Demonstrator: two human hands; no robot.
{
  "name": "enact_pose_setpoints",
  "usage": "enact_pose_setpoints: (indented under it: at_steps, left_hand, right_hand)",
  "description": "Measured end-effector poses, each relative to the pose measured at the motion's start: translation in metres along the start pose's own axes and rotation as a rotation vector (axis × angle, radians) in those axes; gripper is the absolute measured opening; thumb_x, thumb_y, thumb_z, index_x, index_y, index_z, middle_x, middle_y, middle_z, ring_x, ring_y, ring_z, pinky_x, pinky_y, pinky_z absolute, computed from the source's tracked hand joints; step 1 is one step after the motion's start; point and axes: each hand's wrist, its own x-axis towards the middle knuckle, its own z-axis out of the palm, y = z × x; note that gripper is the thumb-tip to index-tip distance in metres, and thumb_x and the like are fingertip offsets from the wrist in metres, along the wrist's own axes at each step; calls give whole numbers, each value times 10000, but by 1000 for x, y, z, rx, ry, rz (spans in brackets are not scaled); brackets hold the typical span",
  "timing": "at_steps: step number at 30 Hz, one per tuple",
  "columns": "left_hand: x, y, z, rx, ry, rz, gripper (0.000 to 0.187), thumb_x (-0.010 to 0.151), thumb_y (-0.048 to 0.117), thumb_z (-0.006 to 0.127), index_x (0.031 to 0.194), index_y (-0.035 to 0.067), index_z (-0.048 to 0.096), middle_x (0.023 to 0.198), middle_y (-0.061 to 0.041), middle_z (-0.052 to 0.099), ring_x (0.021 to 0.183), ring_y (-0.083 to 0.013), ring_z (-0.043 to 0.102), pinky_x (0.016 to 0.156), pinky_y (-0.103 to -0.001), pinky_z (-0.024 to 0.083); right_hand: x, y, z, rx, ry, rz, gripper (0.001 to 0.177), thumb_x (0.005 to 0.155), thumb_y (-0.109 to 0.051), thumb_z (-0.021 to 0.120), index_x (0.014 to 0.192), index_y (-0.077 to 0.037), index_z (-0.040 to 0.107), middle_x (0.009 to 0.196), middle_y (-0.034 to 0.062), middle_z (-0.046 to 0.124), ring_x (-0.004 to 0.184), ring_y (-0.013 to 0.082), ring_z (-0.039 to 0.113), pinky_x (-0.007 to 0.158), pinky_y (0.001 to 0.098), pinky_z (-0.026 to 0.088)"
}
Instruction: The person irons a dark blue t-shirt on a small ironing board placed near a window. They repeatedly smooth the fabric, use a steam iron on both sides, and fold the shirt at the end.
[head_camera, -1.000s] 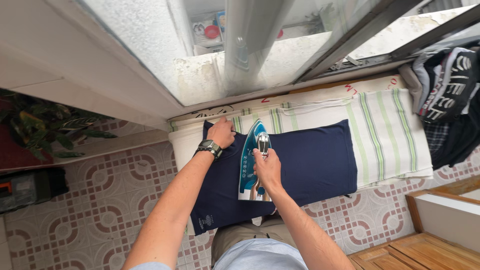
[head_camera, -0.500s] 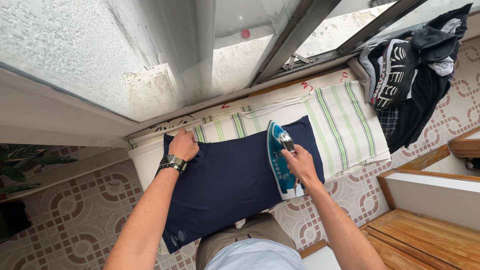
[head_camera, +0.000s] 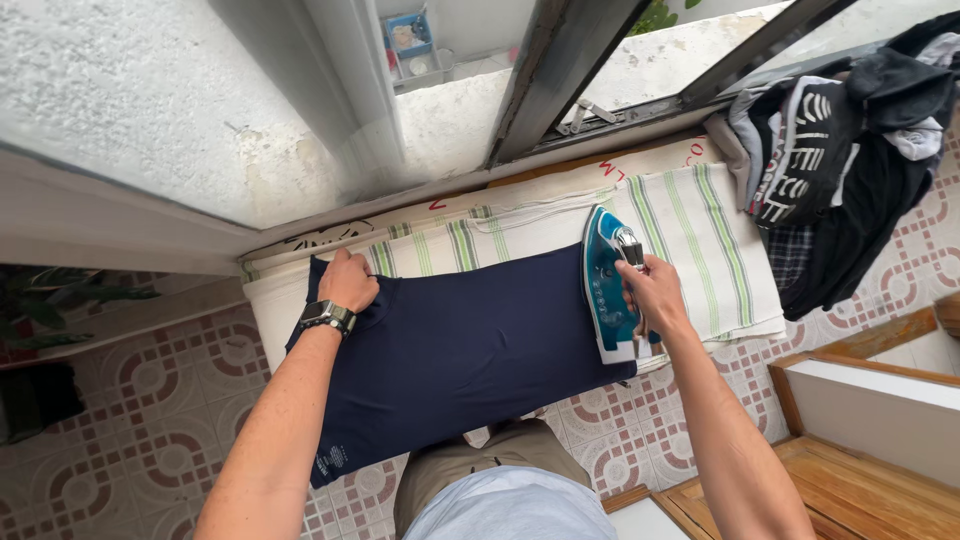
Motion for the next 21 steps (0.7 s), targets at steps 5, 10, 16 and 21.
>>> enact_pose_setpoints:
  at_steps: [5, 10, 16, 21]
  left_hand:
    - [0, -3, 4, -21, 24, 4, 160, 823, 142, 707, 957, 60, 738, 1150, -180, 602, 1102, -388, 604, 952, -469, 509]
    - [-4, -1, 6, -42, 43, 13, 177, 825, 170, 773, 957, 62, 726, 1142, -162, 598, 1110, -371, 606, 950, -464, 510]
    - [-30, -10, -18, -326, 145, 93, 366, 780, 148, 794, 1112, 60, 671, 1192, -138, 579, 914, -306, 655, 834, -418, 542]
    - [-93, -70, -28, -599, 345, 37, 325, 859, 93, 746, 1168, 46, 656, 1184, -100, 631, 832, -186, 705, 728, -323, 587]
  right_hand:
    - [-42, -1, 14, -326, -334, -40, 325, 854, -298, 729, 1043, -35, 694, 663, 69, 574, 564, 164, 564, 494, 323, 467]
    - [-77, -8, 83, -642, -580, -140, 450, 839, -370, 742, 1156, -52, 723, 730, 96, 648, 683, 231, 606, 665, 405, 488]
    - [-116, -15, 157, -790, -852, -459, 425, 859, -395, 731, 1020, -5, 674, 833, 202, 695, 821, 357, 686, 771, 470, 527]
    - [-177, 10, 197, -747, -939, -570, 366, 883, -355, 712, 980, -9, 641, 833, 222, 717, 849, 409, 693, 792, 497, 527]
